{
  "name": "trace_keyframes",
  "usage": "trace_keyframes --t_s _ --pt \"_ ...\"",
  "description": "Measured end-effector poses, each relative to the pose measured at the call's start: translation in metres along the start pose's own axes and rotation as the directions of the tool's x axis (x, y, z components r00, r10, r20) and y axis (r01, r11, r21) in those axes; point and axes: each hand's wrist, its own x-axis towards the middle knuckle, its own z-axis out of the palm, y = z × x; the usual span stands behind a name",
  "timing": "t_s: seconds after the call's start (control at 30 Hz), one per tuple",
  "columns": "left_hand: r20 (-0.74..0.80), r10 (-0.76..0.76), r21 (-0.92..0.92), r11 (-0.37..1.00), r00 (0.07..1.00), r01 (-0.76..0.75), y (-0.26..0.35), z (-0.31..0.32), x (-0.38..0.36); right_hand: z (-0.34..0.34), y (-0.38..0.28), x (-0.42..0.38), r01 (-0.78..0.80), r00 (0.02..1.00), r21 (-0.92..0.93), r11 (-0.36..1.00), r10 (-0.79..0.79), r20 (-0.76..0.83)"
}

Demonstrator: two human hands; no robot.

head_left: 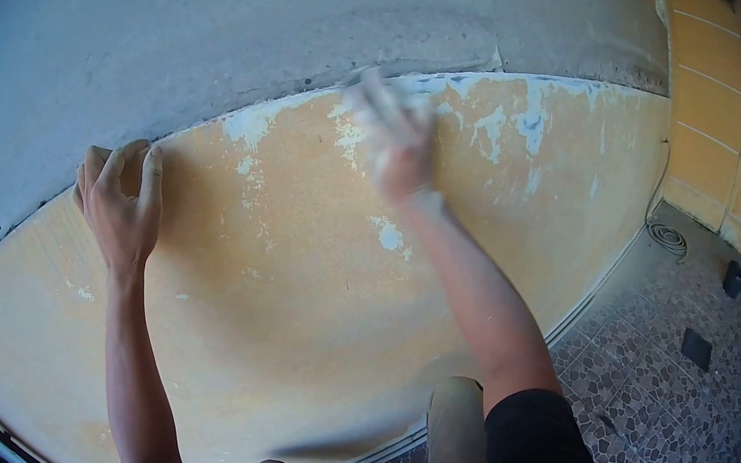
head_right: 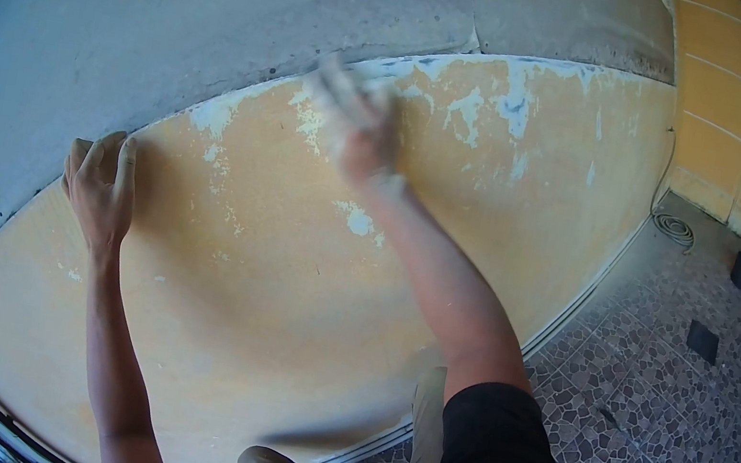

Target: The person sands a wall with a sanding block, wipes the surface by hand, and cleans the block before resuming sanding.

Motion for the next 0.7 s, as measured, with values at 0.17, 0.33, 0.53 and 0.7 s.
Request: trace_keyframes --t_s 0.17,0.33,0.53,0.7 --pt "-0.059 -0.043 0.138 0.989 0.997 0.051 0.008 0.013 -0.003 0.001 0.076 -0.022 -0.521 0.847 -0.215 0.826 0.468 -0.253" --pt "-0.092 -0.121 0.069 0.989 0.988 0.127 0.0 0.017 -0.001 -0.025 0.02 -0.027 -0.12 0.993 -0.015 0.993 0.12 -0.015" --pt "-0.081 -0.18 0.136 0.972 0.98 0.19 0.008 0.022 0.006 -0.021 0.116 -0.022 -0.577 0.795 -0.032 0.816 0.552 -0.25" --pt "-0.051 -0.069 0.037 0.997 0.996 0.071 -0.002 0.013 0.006 -0.021 -0.006 -0.029 -0.045 0.999 0.189 0.981 0.04 0.029"
